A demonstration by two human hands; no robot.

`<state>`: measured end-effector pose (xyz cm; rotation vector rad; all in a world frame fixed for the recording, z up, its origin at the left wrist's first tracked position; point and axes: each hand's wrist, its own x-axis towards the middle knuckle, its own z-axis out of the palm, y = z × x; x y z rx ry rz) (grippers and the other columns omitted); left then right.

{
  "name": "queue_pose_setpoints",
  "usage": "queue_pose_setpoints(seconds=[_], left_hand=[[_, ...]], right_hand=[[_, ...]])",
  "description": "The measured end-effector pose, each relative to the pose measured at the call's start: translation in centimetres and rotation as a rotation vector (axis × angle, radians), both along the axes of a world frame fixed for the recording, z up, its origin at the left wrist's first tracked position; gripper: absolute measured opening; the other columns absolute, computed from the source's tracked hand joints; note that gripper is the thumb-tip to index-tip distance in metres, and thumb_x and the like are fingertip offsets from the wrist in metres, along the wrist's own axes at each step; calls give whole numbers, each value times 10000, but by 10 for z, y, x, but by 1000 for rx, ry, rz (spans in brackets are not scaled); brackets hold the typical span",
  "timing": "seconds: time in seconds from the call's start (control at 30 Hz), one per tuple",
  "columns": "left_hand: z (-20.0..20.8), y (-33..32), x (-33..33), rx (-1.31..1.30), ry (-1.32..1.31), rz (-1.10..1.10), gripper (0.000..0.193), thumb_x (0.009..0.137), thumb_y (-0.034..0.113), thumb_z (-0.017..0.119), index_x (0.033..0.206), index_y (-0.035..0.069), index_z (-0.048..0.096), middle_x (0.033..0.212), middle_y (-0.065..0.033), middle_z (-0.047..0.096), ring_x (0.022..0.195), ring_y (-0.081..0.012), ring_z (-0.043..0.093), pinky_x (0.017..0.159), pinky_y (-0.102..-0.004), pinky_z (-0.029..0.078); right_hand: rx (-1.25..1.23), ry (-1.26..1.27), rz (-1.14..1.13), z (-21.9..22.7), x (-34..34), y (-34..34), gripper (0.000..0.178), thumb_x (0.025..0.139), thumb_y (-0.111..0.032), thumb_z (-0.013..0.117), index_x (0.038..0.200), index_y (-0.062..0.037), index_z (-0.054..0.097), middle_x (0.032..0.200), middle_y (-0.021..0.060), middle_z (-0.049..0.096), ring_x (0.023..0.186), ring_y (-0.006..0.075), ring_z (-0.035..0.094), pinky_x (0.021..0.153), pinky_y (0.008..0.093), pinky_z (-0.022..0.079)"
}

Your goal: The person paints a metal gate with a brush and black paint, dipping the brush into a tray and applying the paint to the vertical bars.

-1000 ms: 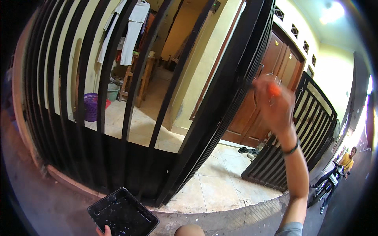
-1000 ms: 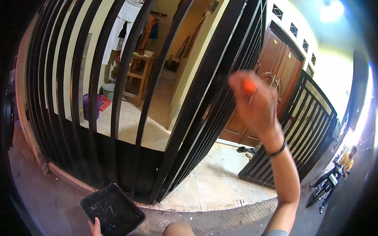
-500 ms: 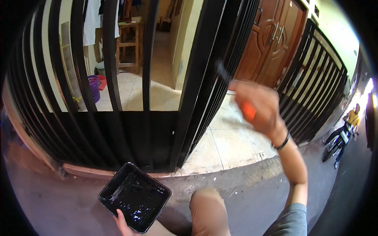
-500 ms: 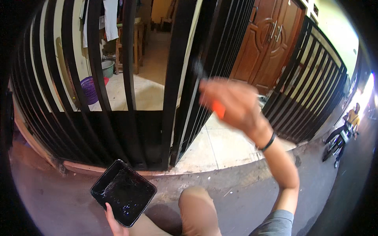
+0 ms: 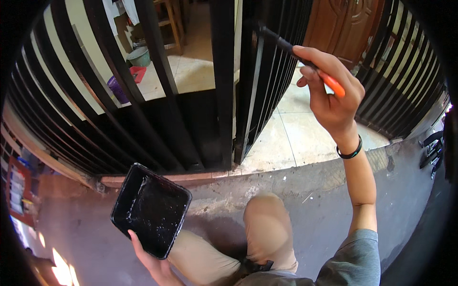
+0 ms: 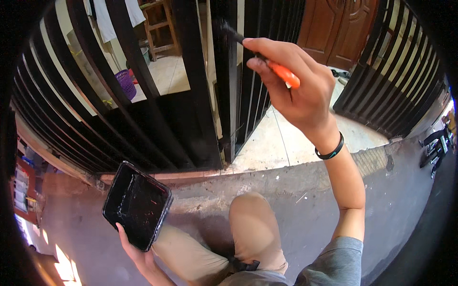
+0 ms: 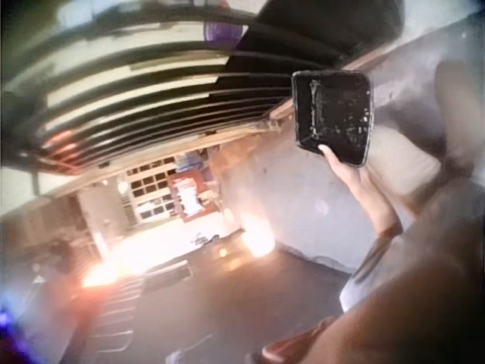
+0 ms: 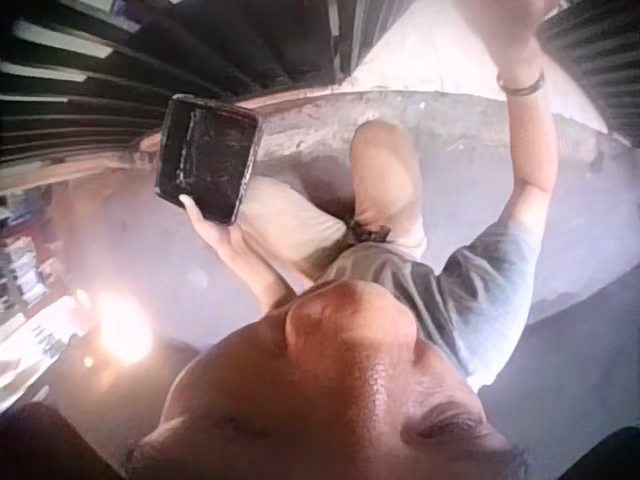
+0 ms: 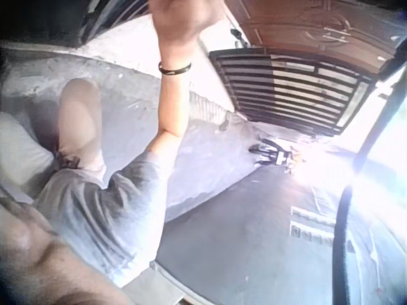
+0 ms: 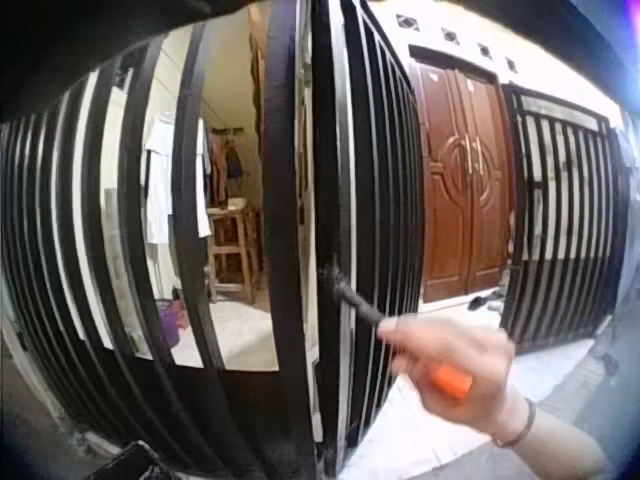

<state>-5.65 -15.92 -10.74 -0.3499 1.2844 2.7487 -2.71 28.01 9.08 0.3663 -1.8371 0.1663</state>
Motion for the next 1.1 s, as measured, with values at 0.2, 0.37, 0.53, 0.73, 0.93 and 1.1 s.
queue_pose_setpoints(seconds=[0.2,0.37,0.53,0.73,0.93,1.1], left_hand=[[14,6,1,-64,9,110,652,1077,467,590,1559,45,467,1495,-145,575,1305,-311,604,1072,-451,527],[11,12,1,-161,31,103,665,1082,476,572,1580,53,445,1516,-138,555,1306,-319,597,1066,-464,524],[9,14,3,-166,68,120,626,1055,447,636,1520,43,526,1457,-120,617,1263,-288,635,1056,-448,529],[9,31,10,-182,30,205,632,1031,446,668,1509,50,545,1434,-125,631,1239,-290,646,1031,-448,548],[12,50,15,-222,-13,266,602,1031,453,660,1481,62,579,1422,-123,640,1214,-278,655,991,-443,576],[4,90,30,-661,132,414,573,1032,452,657,1456,70,601,1411,-109,650,1174,-272,675,948,-428,604]], right_hand=[[305,-295,-179,-139,20,1,414,851,-181,844,1237,-92,723,1021,76,760,708,203,719,591,325,568],[16,-537,-51,-201,39,2,327,888,-172,832,1192,-98,738,1008,75,774,726,235,740,610,341,581],[-197,-300,70,-159,11,26,251,895,-65,801,1141,-63,752,1041,105,786,841,281,773,697,339,616],[-614,-34,143,-204,14,14,265,941,33,731,1203,-6,746,1074,151,786,830,230,781,730,303,604],[-903,-305,83,-310,25,13,200,1003,-15,691,1197,-7,738,1023,127,782,759,166,769,657,274,584],[-957,-174,226,-274,-5,22,157,1031,-63,681,1167,-6,737,1010,122,774,744,155,767,643,250,580]])
